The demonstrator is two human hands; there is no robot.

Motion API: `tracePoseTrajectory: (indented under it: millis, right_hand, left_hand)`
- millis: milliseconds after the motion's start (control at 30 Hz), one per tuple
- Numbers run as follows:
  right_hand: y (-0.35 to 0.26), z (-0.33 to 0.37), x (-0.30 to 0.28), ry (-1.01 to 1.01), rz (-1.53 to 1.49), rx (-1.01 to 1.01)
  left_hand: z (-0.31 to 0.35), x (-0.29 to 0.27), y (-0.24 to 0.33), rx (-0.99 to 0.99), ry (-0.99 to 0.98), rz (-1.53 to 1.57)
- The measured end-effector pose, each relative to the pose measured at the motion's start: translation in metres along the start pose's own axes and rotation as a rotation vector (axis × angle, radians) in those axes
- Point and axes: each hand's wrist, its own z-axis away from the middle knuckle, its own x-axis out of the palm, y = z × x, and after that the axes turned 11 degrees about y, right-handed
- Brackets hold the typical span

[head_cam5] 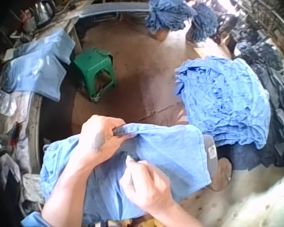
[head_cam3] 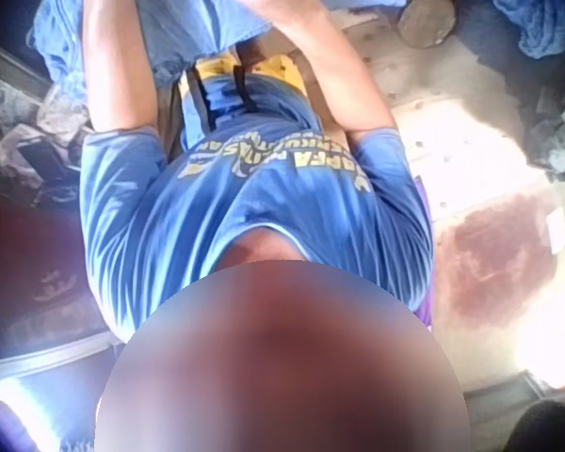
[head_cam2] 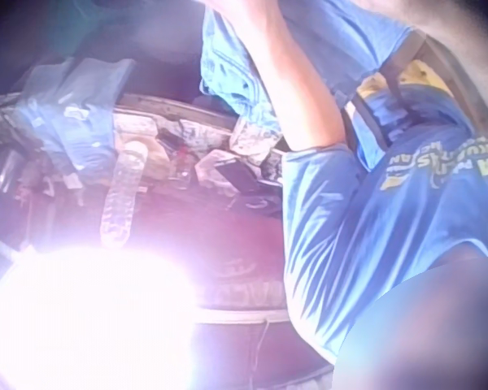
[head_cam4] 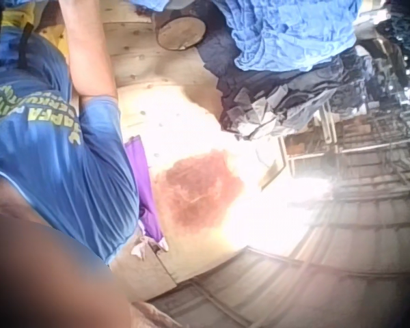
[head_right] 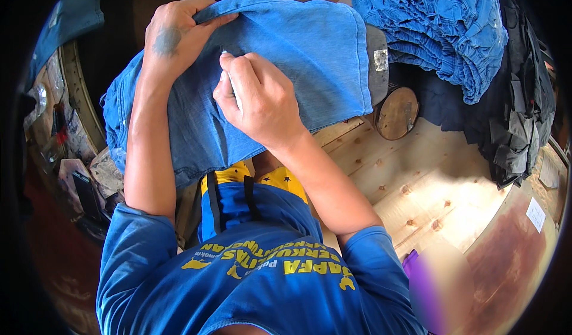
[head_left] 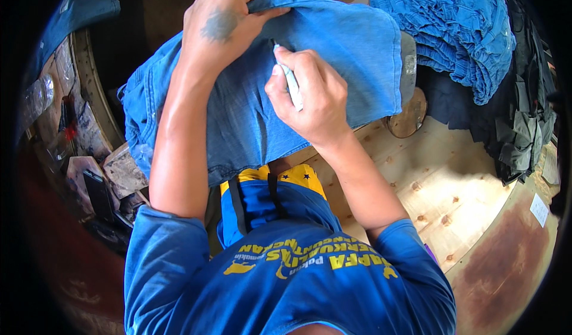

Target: The person picks up a pair of blue jeans from a pile, places them on a workbench, and uses a white marker to draw lines on the fabric. Another person hands over a pair of jeans, and the person continues marking them.

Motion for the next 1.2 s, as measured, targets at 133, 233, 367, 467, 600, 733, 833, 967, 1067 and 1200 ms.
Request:
tracePoseTrajectory:
  millis: [133, 233, 367, 467, 600, 733, 833, 967, 1067, 1200]
  right_hand:
    - [0.000, -0.001, 0.004, 0.010, 0.031, -0.024]
    - [-0.001, 0.000, 0.002, -0.007, 0.036, -0.024]
    - [-0.006, 0.004, -0.006, -0.047, 0.024, -0.013]
    - [-0.010, 0.011, -0.011, -0.047, 0.006, 0.003]
    - [-0.012, 0.022, -0.014, -0.038, -0.002, 0.018]
    - [-0.016, 0.030, -0.018, -0.023, -0.014, 0.022]
    - [-0.020, 0.034, -0.019, -0.020, 0.001, 0.031]
    - [-0.022, 0.044, -0.023, -0.027, 0.021, 0.041]
    - [-0.021, 0.053, -0.028, -0.040, 0.032, 0.044]
    - [-0.031, 0.050, -0.034, -0.034, 0.000, 0.064]
  left_hand:
    - [-0.001, -0.001, -0.001, 0.033, 0.010, 0.028]
    - [-0.002, -0.004, 0.002, -0.011, -0.060, -0.001]
    - [-0.003, -0.010, 0.015, -0.048, -0.031, 0.011]
    - [-0.004, -0.016, 0.024, -0.125, -0.099, 0.001]
    - [-0.007, -0.018, 0.029, -0.107, -0.066, 0.005]
    - [-0.003, -0.018, 0.030, -0.138, -0.061, -0.012]
    - [-0.003, -0.018, 0.031, -0.140, -0.068, -0.002]
    - [-0.004, -0.012, 0.024, -0.122, -0.044, 0.036]
    - [0.000, -0.006, 0.011, -0.069, -0.046, -0.021]
    - [0.001, -0.005, 0.008, 0.122, 0.095, -0.072]
